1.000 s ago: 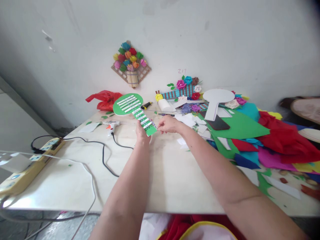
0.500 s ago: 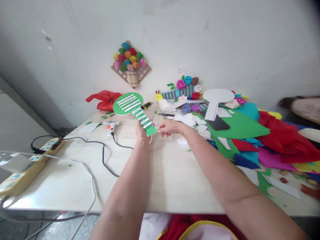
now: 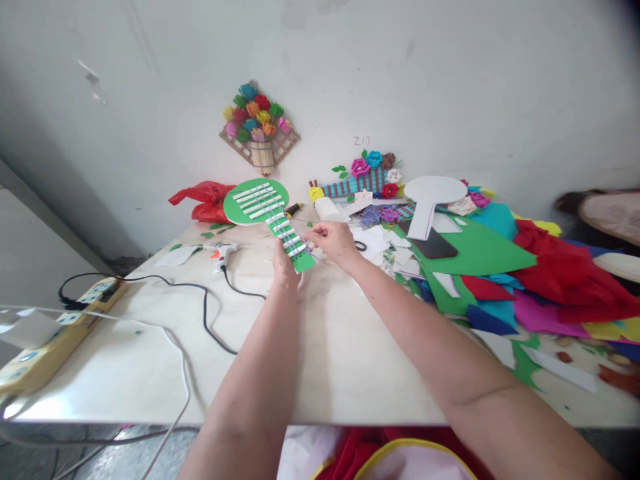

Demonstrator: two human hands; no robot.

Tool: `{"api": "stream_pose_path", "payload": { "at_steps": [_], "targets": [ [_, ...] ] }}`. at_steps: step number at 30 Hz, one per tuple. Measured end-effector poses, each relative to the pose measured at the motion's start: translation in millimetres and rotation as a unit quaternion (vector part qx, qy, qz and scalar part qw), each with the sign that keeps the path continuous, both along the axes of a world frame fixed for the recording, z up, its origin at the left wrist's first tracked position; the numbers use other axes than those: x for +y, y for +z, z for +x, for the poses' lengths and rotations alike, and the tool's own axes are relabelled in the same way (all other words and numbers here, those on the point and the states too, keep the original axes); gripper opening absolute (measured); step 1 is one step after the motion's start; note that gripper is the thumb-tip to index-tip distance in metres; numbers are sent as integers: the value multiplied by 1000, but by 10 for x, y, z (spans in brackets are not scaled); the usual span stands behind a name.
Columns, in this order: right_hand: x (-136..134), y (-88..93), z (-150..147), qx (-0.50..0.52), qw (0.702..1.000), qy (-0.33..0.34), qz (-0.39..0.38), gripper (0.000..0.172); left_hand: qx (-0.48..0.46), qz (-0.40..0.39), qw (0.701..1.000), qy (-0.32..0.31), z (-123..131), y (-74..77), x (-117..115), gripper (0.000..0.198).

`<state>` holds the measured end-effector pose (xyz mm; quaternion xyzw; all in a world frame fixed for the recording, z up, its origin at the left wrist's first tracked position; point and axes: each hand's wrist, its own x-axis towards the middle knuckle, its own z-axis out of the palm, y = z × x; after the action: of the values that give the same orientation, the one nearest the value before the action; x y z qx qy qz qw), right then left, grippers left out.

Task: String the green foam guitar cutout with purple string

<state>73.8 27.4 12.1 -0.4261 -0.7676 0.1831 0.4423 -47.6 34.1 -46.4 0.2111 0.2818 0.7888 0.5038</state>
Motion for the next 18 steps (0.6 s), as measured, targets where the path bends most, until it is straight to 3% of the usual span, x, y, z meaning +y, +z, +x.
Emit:
{"api": "stream_pose_path", "payload": {
  "at_steps": [12, 18],
  "targets": [
    [48, 19, -2, -27, 1000, 0, -1, 24, 6, -2, 1000, 11, 57, 56, -20, 34],
    [57, 40, 45, -7, 994, 106, -16, 24, 2, 16, 1000, 10, 52, 53, -20, 31]
  ]
}}
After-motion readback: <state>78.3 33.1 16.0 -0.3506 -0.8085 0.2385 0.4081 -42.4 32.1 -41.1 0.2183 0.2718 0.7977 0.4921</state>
